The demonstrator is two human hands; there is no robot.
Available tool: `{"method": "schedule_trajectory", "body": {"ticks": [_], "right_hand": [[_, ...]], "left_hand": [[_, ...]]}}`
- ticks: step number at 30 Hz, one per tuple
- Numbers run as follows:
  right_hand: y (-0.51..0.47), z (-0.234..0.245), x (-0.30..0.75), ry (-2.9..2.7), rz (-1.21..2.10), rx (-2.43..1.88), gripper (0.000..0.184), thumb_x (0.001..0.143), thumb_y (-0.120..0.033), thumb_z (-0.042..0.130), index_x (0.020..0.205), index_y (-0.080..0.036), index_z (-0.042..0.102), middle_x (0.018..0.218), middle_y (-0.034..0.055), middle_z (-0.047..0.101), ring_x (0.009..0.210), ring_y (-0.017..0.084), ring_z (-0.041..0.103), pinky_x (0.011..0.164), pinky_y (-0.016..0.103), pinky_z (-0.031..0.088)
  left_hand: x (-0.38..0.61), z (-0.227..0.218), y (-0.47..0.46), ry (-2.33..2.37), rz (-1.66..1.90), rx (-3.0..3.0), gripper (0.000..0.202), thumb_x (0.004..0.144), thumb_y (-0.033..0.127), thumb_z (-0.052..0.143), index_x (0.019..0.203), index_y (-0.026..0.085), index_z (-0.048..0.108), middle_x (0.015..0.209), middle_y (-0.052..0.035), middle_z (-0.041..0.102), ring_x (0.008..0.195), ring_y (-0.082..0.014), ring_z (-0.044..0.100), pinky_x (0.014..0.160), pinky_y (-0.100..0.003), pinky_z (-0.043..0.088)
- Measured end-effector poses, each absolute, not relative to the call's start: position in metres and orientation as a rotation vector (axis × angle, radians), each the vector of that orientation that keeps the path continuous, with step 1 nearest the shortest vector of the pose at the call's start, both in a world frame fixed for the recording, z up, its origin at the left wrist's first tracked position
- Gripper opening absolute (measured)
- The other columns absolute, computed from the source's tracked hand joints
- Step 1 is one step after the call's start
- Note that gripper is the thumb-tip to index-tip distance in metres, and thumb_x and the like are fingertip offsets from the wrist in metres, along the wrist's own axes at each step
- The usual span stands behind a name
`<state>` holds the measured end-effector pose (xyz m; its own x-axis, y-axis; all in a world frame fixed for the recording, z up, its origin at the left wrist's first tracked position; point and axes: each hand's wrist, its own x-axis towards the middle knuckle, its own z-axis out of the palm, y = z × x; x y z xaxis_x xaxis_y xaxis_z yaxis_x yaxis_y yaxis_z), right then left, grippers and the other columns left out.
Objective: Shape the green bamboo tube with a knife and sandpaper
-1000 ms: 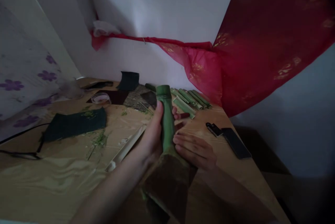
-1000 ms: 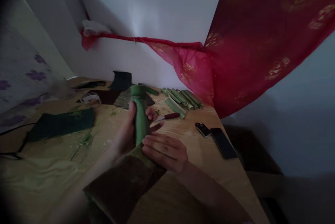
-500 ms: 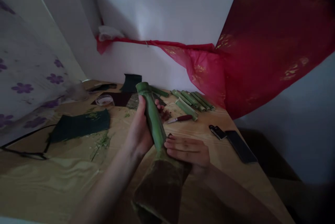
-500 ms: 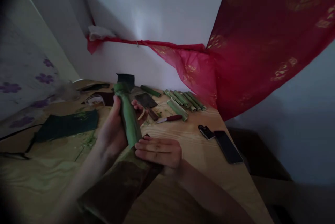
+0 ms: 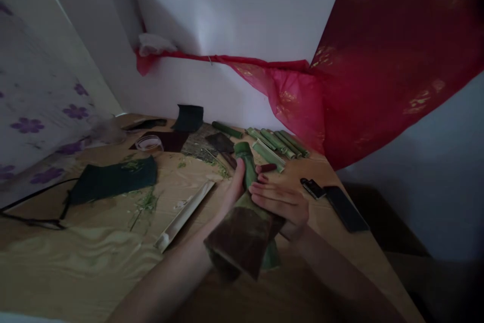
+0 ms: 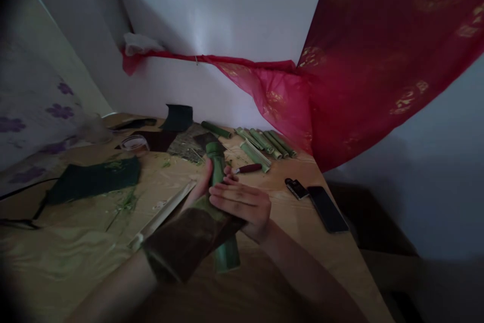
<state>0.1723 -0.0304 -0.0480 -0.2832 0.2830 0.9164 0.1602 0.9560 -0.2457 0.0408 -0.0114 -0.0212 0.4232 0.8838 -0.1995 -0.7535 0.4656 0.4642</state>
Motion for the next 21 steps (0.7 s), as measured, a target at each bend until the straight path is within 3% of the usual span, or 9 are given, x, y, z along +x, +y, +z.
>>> {"method": "schedule_trajectory", "body": {"ticks": [5,12,21], "right_hand": [[-0.025,-0.054,0.167,-1.832,0.251,-0.311,0.032,0.101,-0.023,0.050,0.128,-0.025,0.067,0.117,0.0071,0.075,0.110,0.022,0.072,0.103,0.044,0.057],[-0.030,-0.041,0.164,-1.893,0.436,-0.158,0.030,0.101,-0.024,0.051,0.124,-0.020,0.069,0.113,0.0083,0.076,0.106,0.019,0.073,0.102,0.040,0.058],[-0.033,-0.043,0.169,-1.884,0.272,-0.217,0.033,0.101,-0.021,0.049,0.131,-0.020,0.064,0.114,0.0091,0.076,0.108,0.021,0.072,0.099,0.041,0.060]], "left_hand": [[0.031,-0.015,0.001,0.500,1.040,0.190,0.056,0.098,0.058,0.038,0.068,0.016,0.059,0.061,-0.0006,0.058,0.059,-0.0126,0.064,0.070,-0.026,0.058],[-0.005,0.018,0.002,0.378,1.389,0.248,0.054,0.098,0.059,0.036,0.079,0.016,0.062,0.069,-0.0015,0.062,0.072,-0.0129,0.065,0.080,-0.028,0.057],[0.016,0.015,-0.015,0.298,1.389,0.372,0.050,0.097,0.058,0.043,0.079,0.016,0.062,0.074,-0.0025,0.061,0.077,-0.0139,0.065,0.086,-0.029,0.056]]}}
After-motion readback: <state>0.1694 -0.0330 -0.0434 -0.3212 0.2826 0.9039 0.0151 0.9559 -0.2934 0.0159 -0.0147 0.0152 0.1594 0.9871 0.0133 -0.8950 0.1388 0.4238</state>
